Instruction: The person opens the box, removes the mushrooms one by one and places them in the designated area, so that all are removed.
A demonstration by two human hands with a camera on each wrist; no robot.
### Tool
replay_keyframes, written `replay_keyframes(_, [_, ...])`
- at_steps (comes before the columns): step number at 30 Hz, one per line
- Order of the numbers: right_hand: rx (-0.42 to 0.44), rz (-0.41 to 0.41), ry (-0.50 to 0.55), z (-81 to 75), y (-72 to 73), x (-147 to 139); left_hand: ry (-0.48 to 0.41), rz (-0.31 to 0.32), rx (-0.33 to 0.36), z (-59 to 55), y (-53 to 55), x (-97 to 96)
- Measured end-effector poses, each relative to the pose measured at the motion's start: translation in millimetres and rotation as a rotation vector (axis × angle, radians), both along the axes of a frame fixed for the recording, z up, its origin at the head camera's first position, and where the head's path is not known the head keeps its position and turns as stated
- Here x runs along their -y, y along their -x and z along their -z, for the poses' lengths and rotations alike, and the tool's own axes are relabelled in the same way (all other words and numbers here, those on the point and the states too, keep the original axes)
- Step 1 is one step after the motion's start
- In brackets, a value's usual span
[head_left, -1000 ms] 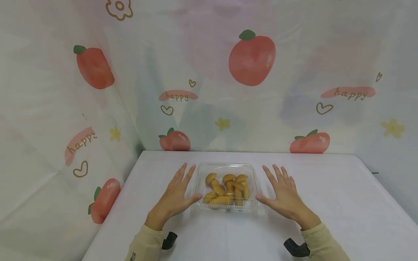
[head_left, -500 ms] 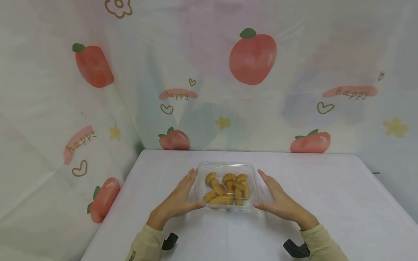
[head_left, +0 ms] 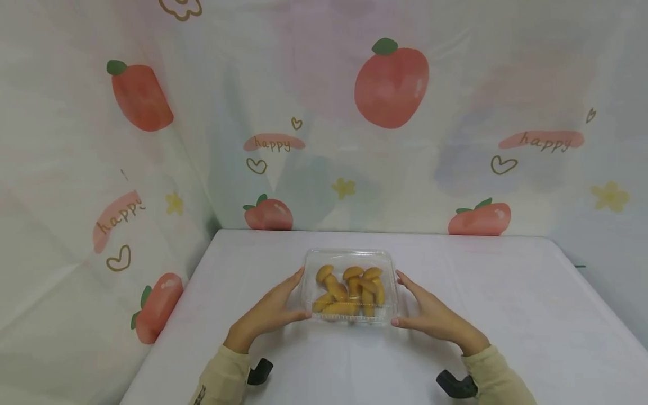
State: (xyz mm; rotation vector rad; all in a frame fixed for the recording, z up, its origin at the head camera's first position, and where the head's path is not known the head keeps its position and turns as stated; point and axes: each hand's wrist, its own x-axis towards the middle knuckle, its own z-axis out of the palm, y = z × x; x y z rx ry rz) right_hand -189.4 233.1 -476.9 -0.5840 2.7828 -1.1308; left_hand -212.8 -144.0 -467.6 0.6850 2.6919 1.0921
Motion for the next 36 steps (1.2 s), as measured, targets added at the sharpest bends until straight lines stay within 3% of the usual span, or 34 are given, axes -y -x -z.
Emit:
replay_keyframes(5, [0.067,-0.011,-0.002,1.7,-1.6,-2,-0.003,-0.006,0.033,2.9,-0.7,1.3])
replay_keyframes(16, [0.015,-0.068,0.014,9.8,-1.8,-4,-0.021,0.010,0.036,3.9,-0.8,5.1])
replay_keyframes(29, [0.076,-0.152,0.142,17.8,6.2,-4,0.005,0.041,0.045,6.1,2.9,8.1])
replay_keyframes(36, [0.082,-0.127,0.147,19.7,10.8,-2,0.016,0.046,0.030,7.9,7.0,7.5])
